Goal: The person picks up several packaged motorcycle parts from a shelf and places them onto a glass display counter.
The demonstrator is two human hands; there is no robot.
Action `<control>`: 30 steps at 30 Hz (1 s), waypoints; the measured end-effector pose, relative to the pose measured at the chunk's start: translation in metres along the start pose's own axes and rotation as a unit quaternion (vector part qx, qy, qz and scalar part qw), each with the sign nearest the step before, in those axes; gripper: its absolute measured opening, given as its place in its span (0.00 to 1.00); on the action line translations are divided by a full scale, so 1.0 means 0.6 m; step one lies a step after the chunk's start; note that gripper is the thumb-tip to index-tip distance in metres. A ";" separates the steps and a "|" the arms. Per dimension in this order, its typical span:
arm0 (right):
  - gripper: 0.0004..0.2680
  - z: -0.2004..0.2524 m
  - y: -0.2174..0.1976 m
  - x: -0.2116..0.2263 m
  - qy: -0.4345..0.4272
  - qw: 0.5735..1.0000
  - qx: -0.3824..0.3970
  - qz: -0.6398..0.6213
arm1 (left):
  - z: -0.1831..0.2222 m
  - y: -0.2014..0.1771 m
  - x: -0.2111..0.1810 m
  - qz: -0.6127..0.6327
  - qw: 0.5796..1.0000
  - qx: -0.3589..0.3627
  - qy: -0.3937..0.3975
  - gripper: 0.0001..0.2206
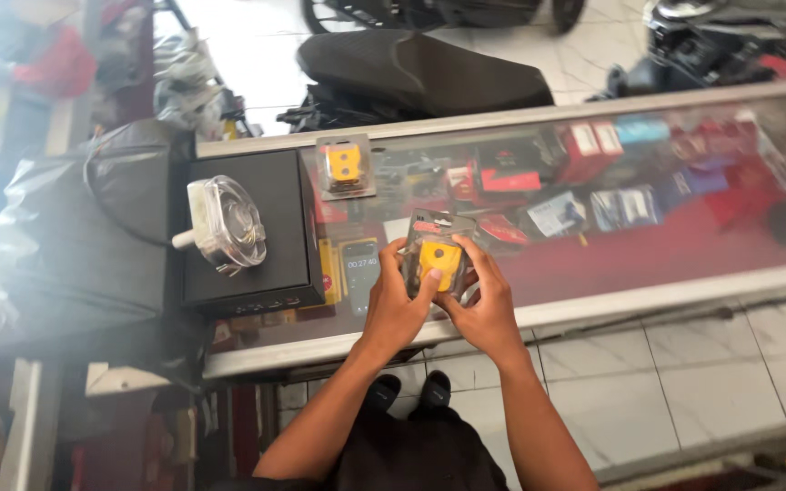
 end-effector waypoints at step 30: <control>0.28 -0.333 0.225 -0.014 -0.201 0.975 0.090 -0.031 | -0.198 -0.117 0.029 -0.187 0.940 -0.280 0.059 0.32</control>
Point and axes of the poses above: each hand's wrist, its own z-axis away from the middle knuckle, its own y-axis out of the palm, x = y × z, the point moved 9 cm from there along -z, towards the middle knuckle, and after that the axes turned 1 degree about x, right-handed, at the moved point
